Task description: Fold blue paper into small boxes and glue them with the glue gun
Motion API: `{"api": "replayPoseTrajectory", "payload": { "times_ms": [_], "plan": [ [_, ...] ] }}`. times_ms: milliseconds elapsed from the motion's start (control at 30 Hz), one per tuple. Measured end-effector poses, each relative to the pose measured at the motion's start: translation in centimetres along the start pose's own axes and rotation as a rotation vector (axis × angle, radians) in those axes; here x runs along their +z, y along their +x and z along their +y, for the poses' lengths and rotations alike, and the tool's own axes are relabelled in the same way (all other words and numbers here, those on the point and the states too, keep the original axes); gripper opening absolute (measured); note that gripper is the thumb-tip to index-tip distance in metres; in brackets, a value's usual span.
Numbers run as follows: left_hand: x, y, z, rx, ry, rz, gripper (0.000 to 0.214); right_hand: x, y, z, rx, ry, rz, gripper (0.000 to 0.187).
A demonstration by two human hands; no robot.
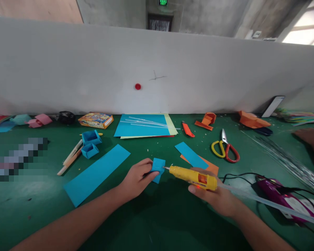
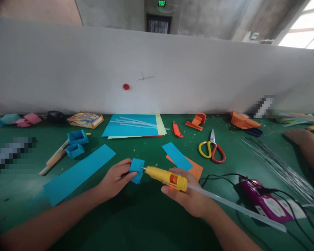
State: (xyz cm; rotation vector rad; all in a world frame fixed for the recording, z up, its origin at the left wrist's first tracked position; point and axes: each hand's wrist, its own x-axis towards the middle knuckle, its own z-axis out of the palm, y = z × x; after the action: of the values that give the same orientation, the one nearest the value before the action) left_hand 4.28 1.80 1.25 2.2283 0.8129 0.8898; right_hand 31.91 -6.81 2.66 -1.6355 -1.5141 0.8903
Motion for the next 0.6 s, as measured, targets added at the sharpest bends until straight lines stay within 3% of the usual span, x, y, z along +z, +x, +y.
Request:
{"api": "replayPoseTrajectory", "payload": {
  "times_ms": [333,600],
  "plan": [
    [0.05,-0.08,-0.19,0.008,0.01,-0.031,0.025,0.07,0.12,-0.65,0.064,0.073,-0.042,0.065],
    [0.11,-0.08,-0.11,-0.002,-0.005,-0.027,0.024,0.15,0.2,-0.33,0.078,0.079,-0.061,0.053]
  ]
}}
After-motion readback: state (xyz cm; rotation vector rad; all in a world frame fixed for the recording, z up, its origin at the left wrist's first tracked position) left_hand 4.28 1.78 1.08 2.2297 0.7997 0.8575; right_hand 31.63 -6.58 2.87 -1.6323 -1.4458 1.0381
